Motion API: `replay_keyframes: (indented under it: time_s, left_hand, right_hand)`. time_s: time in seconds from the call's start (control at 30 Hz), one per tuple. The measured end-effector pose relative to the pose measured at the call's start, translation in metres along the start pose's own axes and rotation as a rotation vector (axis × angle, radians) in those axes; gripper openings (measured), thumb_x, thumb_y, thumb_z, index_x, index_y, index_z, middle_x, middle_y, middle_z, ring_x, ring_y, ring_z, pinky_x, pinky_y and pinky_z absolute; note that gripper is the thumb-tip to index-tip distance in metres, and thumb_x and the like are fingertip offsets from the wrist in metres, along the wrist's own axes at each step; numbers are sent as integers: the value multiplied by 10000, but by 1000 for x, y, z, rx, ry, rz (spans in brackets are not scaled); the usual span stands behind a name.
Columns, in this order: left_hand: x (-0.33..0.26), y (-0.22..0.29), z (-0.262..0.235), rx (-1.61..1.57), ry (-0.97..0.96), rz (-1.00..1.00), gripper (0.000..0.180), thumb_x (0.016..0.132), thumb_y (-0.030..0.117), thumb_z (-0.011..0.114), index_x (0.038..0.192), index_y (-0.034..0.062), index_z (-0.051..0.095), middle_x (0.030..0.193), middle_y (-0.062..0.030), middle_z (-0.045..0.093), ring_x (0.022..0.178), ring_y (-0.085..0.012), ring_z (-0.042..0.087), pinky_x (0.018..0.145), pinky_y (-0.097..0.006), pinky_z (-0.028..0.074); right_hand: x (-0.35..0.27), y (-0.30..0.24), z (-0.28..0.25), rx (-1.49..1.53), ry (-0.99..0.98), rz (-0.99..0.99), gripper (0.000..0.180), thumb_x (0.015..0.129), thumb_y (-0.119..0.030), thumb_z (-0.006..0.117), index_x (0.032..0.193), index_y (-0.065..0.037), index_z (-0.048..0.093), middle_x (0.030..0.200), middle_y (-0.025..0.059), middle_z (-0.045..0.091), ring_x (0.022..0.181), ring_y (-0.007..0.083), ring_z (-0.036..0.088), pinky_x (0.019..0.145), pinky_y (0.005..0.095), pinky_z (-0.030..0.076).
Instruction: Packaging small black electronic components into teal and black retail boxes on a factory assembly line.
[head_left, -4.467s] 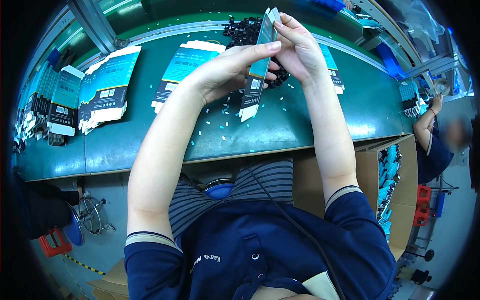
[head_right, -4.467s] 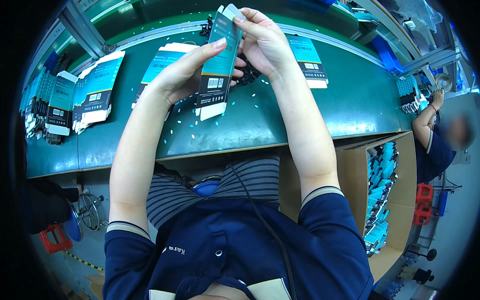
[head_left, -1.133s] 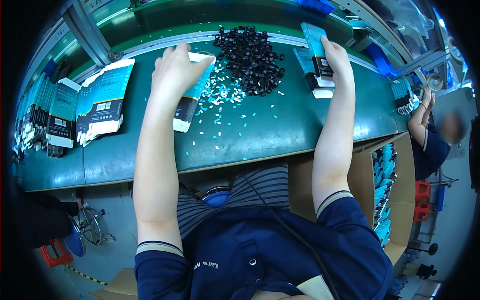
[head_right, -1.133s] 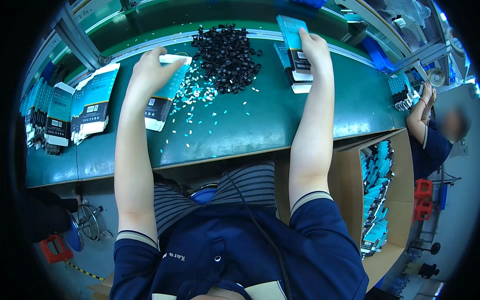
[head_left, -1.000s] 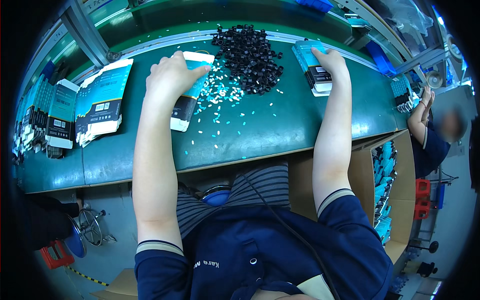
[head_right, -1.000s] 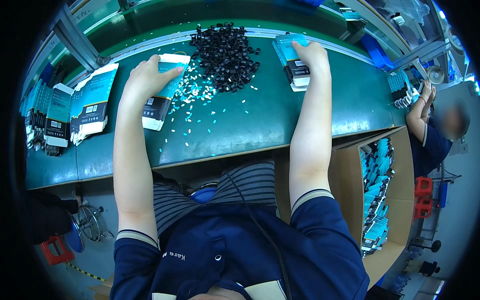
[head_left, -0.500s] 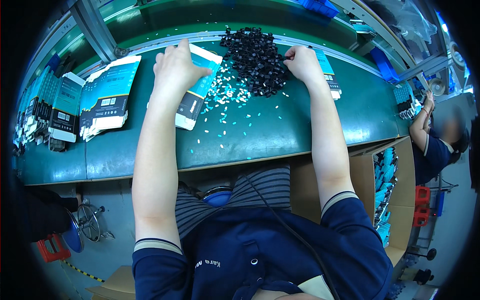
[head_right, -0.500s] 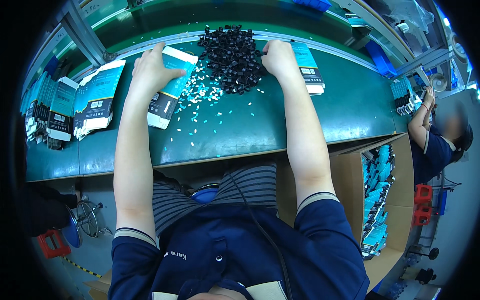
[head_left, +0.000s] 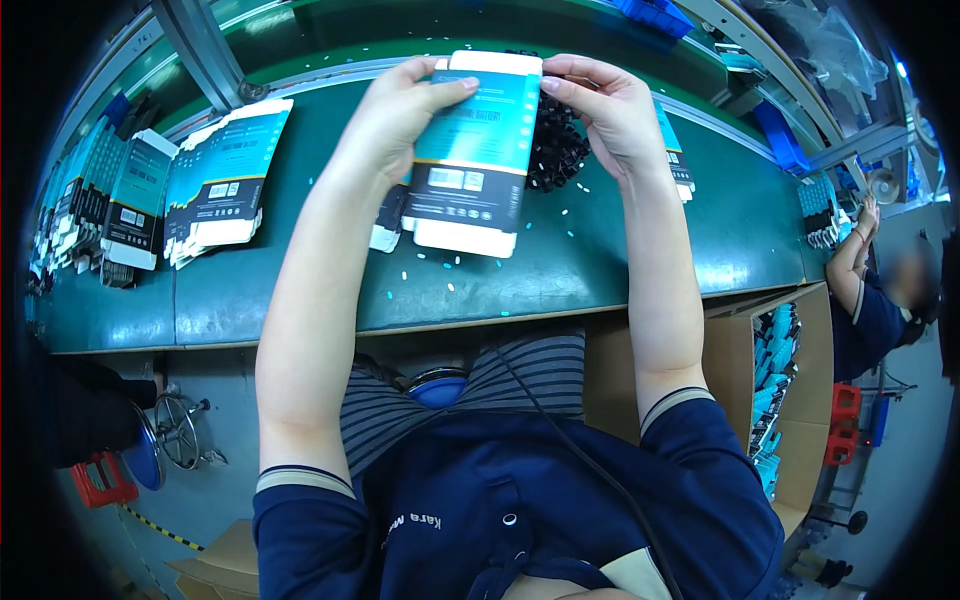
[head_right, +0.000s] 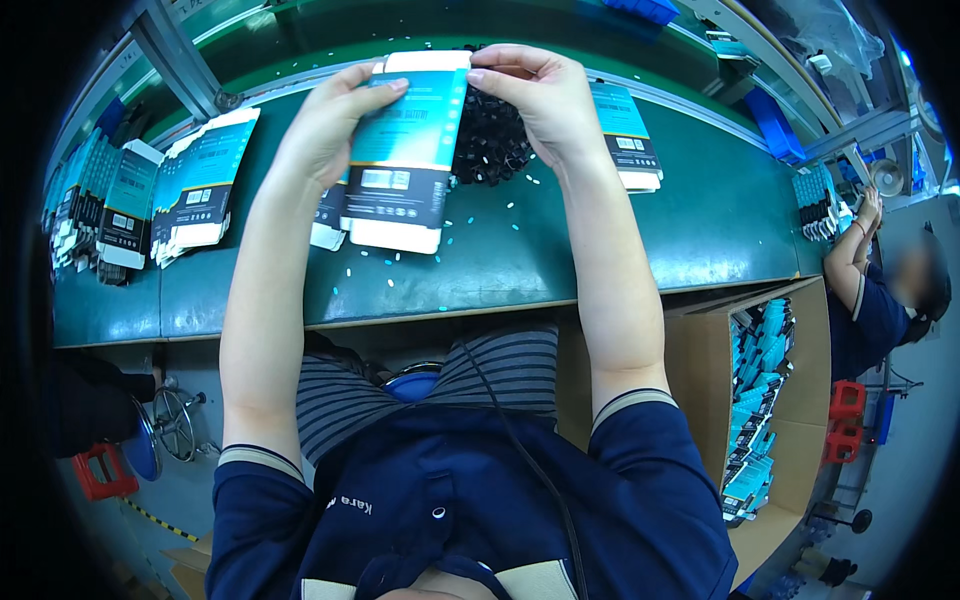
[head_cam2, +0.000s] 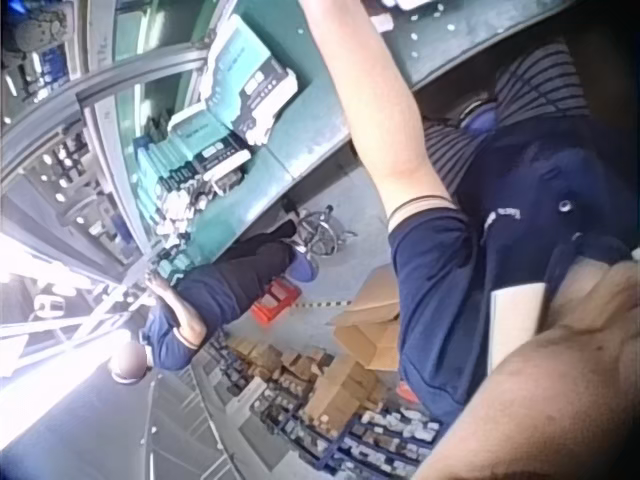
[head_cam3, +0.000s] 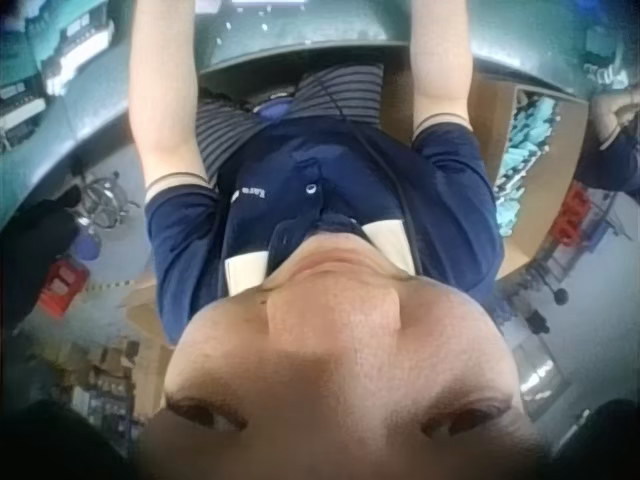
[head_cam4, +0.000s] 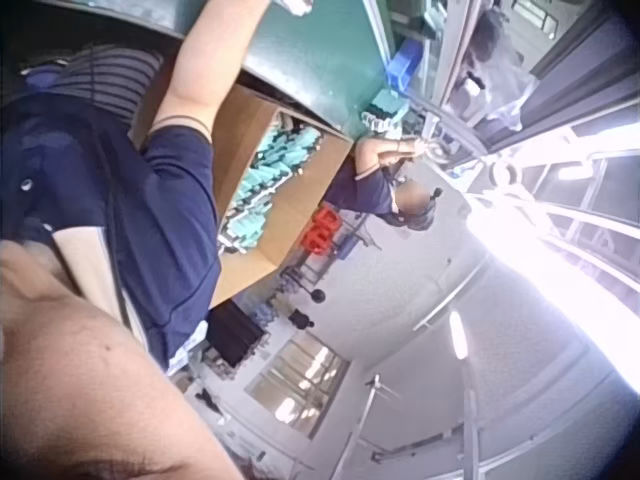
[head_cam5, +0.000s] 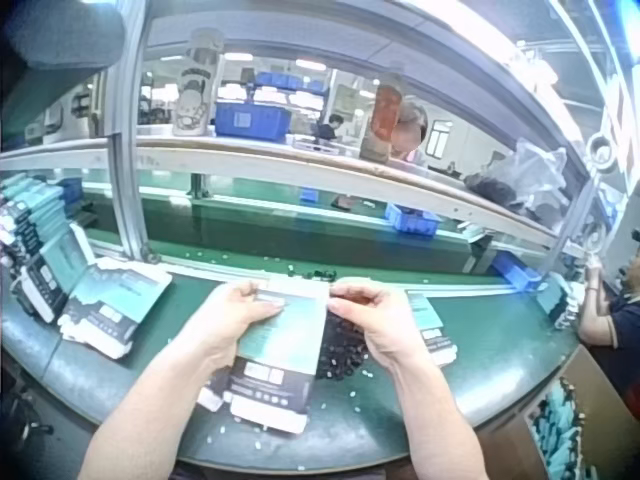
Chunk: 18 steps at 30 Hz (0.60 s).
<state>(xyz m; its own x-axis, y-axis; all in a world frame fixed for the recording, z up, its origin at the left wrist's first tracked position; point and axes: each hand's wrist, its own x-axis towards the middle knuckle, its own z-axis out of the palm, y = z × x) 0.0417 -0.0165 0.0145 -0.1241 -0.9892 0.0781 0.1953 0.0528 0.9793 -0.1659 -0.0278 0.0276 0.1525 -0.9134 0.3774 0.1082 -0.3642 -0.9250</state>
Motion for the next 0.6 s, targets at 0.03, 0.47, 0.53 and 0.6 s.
replay_keyframes:
  time_s: [0.03, 0.47, 0.53, 0.6]
  left_hand:
    - [-1, -3, 6, -17, 34, -7, 412, 810, 106, 666, 1144, -56, 488, 974, -191, 616, 897, -207, 632, 775, -316, 532]
    - [-13, -5, 32, -165, -92, 16, 292, 840, 82, 628, 1108, 2, 543, 960, -98, 635, 886, -142, 622, 773, -288, 519]
    - [-14, -5, 33, -155, -112, -1, 275, 844, 81, 622, 1102, 9, 558, 945, -90, 641, 873, -132, 624, 771, -283, 519]
    - [-14, -8, 34, -133, -117, 7, 246, 852, 67, 605, 1091, 15, 582, 932, -81, 648, 851, -121, 626, 763, -275, 520]
  right_hand:
    - [-3, -3, 3, 37, 6, 31, 175, 777, -19, 684, 950, 6, 677, 861, 68, 666, 789, 109, 615, 748, 228, 488]
    - [-6, 6, 14, -284, 26, -129, 174, 805, -43, 655, 965, 25, 649, 890, 77, 640, 802, 115, 624, 738, 229, 511]
    - [-4, 11, 16, -268, 33, -197, 236, 802, -33, 653, 1019, 30, 586, 891, 81, 633, 800, 113, 619, 727, 226, 513]
    - [-6, 12, 20, -318, 114, -158, 298, 817, 7, 632, 1085, 16, 502, 924, 78, 603, 841, 99, 586, 756, 199, 485]
